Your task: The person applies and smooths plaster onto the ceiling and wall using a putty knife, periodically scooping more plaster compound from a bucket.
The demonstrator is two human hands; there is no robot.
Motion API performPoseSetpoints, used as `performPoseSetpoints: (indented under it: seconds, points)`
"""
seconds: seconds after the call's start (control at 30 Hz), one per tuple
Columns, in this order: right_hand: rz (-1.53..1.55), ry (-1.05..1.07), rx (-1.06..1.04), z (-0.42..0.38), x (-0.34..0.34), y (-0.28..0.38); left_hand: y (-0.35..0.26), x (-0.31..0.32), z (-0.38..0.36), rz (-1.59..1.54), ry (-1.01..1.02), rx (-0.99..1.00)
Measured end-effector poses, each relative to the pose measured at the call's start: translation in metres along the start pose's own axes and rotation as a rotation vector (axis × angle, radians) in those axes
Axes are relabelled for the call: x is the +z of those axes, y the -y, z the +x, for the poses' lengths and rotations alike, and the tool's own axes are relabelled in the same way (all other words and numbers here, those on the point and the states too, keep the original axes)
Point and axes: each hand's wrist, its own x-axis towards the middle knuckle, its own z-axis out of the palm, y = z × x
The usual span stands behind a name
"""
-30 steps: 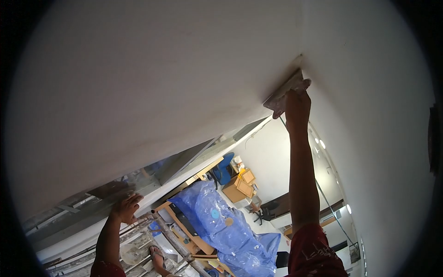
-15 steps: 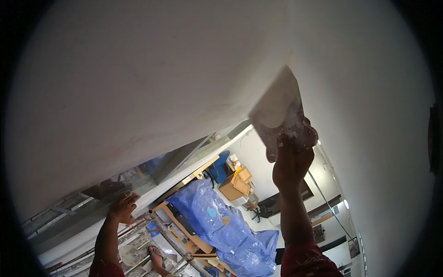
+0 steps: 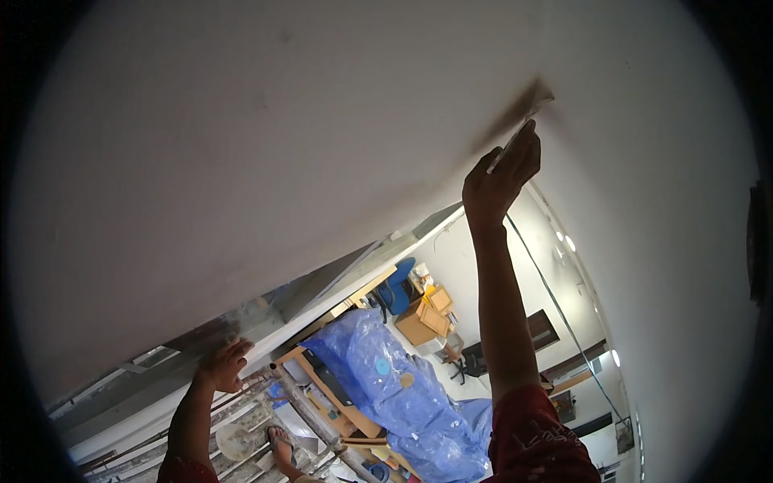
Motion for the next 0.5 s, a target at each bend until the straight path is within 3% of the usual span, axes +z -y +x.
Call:
performPoseSetpoints:
  seconds: [0.17, 0.33, 0.4, 0.5]
  points:
    - [-0.019, 0.065, -0.068, 0.01, 0.001, 0.001, 0.001, 0.008, -0.003, 0.005, -0.033, 0.009]
    - [0.042, 0.324, -0.054, 0.01, -0.033, -0.003, 0.004, 0.013, 0.001, -0.077, 0.028, -0.002]
    - [-0.039, 0.459, -0.119, -0.024, -0.038, -0.015, 0.004, 0.014, 0.001, -0.075, 0.039, 0.002]
    - [0.218, 0.625, -0.004, -0.079, -0.072, -0.013, 0.003, 0.013, 0.001, -0.034, 0.05, -0.002]
